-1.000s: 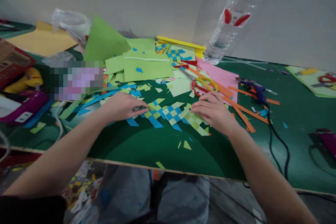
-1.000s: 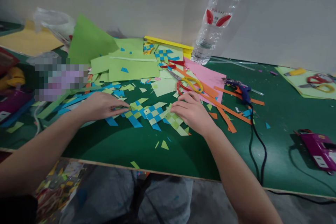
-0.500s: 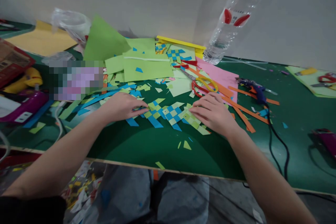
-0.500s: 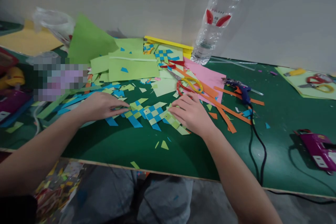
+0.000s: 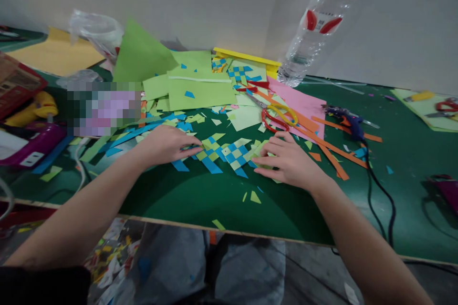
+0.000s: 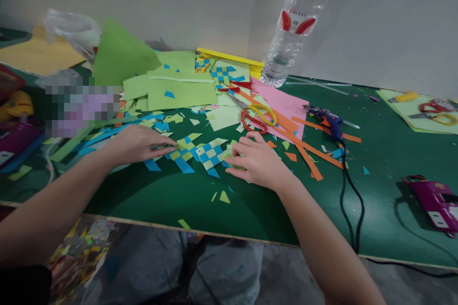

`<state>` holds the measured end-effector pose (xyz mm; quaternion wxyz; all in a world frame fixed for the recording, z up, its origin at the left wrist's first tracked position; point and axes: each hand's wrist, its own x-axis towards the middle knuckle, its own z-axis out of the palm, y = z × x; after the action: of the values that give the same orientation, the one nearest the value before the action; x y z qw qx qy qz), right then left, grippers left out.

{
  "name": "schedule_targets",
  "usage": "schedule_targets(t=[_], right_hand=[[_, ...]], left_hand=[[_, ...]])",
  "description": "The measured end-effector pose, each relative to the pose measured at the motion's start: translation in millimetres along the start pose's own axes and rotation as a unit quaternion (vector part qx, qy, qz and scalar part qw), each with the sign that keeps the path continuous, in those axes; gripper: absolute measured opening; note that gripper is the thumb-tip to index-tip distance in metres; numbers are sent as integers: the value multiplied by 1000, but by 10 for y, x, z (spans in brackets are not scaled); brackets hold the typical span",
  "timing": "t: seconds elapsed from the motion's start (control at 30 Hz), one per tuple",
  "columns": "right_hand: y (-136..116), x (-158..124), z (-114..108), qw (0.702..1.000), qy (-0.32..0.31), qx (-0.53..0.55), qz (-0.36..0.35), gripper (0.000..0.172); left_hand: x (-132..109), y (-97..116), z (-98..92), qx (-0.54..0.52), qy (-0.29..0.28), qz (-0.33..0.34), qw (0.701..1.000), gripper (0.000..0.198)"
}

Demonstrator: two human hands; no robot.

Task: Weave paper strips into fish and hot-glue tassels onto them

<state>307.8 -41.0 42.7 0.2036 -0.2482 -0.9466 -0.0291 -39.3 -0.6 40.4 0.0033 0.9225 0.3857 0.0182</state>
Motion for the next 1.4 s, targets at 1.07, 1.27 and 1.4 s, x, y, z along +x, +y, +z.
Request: schedule_targets(t=[1.07, 1.27, 1.4], right_hand=[[12, 3, 32, 999, -26, 22, 25, 19], [8, 2, 35, 999, -6, 26, 32, 20], [8, 3, 47, 998, -29, 30, 37, 20]], left_hand=[[-1, -7, 0, 11, -8, 0, 1000, 42], [0, -6, 6, 9, 1, 0, 1000, 42], [-1, -6, 8, 13, -6, -2, 1000, 42]])
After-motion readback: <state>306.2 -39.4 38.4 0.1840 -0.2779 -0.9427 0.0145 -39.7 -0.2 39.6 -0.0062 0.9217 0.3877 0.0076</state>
